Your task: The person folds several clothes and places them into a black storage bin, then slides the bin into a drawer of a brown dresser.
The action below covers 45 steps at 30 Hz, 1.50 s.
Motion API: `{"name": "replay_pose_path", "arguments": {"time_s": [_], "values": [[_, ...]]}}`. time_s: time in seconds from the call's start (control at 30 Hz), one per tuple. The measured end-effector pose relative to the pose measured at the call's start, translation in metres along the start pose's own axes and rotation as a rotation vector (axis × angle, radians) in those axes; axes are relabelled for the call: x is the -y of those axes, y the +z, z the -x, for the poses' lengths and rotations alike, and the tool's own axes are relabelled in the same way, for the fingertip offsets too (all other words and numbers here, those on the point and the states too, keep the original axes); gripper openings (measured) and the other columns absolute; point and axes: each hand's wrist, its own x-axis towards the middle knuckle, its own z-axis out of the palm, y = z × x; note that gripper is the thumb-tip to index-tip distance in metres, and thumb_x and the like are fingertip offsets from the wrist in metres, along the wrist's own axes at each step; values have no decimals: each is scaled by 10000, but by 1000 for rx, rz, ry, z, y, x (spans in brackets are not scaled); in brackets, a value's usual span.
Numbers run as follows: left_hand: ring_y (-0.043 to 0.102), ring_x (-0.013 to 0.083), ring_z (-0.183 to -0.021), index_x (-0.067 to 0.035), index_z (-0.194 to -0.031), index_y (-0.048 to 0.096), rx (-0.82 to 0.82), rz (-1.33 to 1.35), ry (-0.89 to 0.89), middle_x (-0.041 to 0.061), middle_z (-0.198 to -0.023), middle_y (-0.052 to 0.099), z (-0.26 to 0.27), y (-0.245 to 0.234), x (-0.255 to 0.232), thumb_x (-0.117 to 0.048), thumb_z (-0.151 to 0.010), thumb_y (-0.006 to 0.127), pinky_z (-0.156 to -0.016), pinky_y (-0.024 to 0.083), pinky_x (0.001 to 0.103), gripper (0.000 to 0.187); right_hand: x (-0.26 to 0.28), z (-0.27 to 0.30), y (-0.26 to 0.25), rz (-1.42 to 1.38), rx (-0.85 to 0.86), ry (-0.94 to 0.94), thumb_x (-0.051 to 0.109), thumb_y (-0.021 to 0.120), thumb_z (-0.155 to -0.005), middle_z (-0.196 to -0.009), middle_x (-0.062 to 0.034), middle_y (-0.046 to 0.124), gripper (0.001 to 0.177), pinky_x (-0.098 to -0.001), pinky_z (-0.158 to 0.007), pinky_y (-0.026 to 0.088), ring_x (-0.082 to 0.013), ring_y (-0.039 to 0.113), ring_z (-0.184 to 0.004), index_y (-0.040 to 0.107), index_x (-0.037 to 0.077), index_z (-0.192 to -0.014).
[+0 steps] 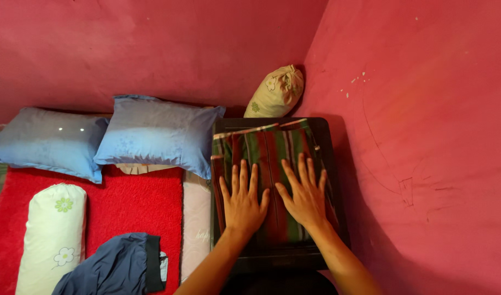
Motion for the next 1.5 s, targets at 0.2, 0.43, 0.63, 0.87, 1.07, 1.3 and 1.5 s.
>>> {"name": "replay_pose_path", "arguments": {"time_s": [0.2,0.43,0.63,0.87,1.07,1.3,1.5], "values": [[283,382,-1446,-63,-1542,355,418,-26,-149,196,-1606,285,26,-36,-25,-450,-904,600,-1135,196,642,785,1,-1,-10,4,-13,89,590,514,-972,-1686,-197,202,737,-731,-1145,137,-433,211,-1528,353,239,-1600],[370,413,-1440,-95,-1493,458,-39,7,152,195,-1599,379,-33,-12,11,-423,-912,632,-1154,245,641,689,-10,-16,8,9,30,-85,582,556,-949,-1684,-172,227,785,-703,-1165,156,-435,180,-1543,342,221,-1612],[369,435,-1431,-81,-1551,404,-44,-23,60,231,-1593,363,-16,-7,34,-431,-933,609,-1148,269,609,739,-17,-56,-7,-92,183,-376,539,618,-908,-1672,-138,265,760,-647,-1192,179,-410,209,-1532,392,260,-1579],[422,412,-1368,-49,-1559,358,315,-67,-243,239,-1626,321,50,-50,17,-400,-942,587,-1065,358,546,746,16,1,-20,38,-66,41,436,538,-1031,-1720,-186,255,636,-673,-1218,210,-397,231,-1579,393,250,-1622],[319,449,-1467,-90,-1436,446,93,-46,-58,242,-1592,325,28,-61,30,-463,-942,582,-1140,231,670,633,17,72,-17,36,123,435,565,486,-977,-1685,-243,100,697,-796,-1070,173,-529,130,-1517,340,272,-1593],[180,473,-1526,-98,-1594,328,-17,51,-101,278,-1662,171,15,-23,27,-511,-951,553,-1203,126,663,796,1,33,-4,-22,80,144,553,454,-1007,-1699,-239,120,670,-735,-1147,164,-540,141,-1515,349,267,-1604],[173,494,-1501,-123,-1577,335,50,-30,-169,271,-1651,172,36,-24,16,-537,-920,559,-1167,144,678,808,12,18,-12,5,-12,115,561,424,-1034,-1705,-224,163,664,-719,-1178,128,-475,166,-1554,343,256,-1619]]}}
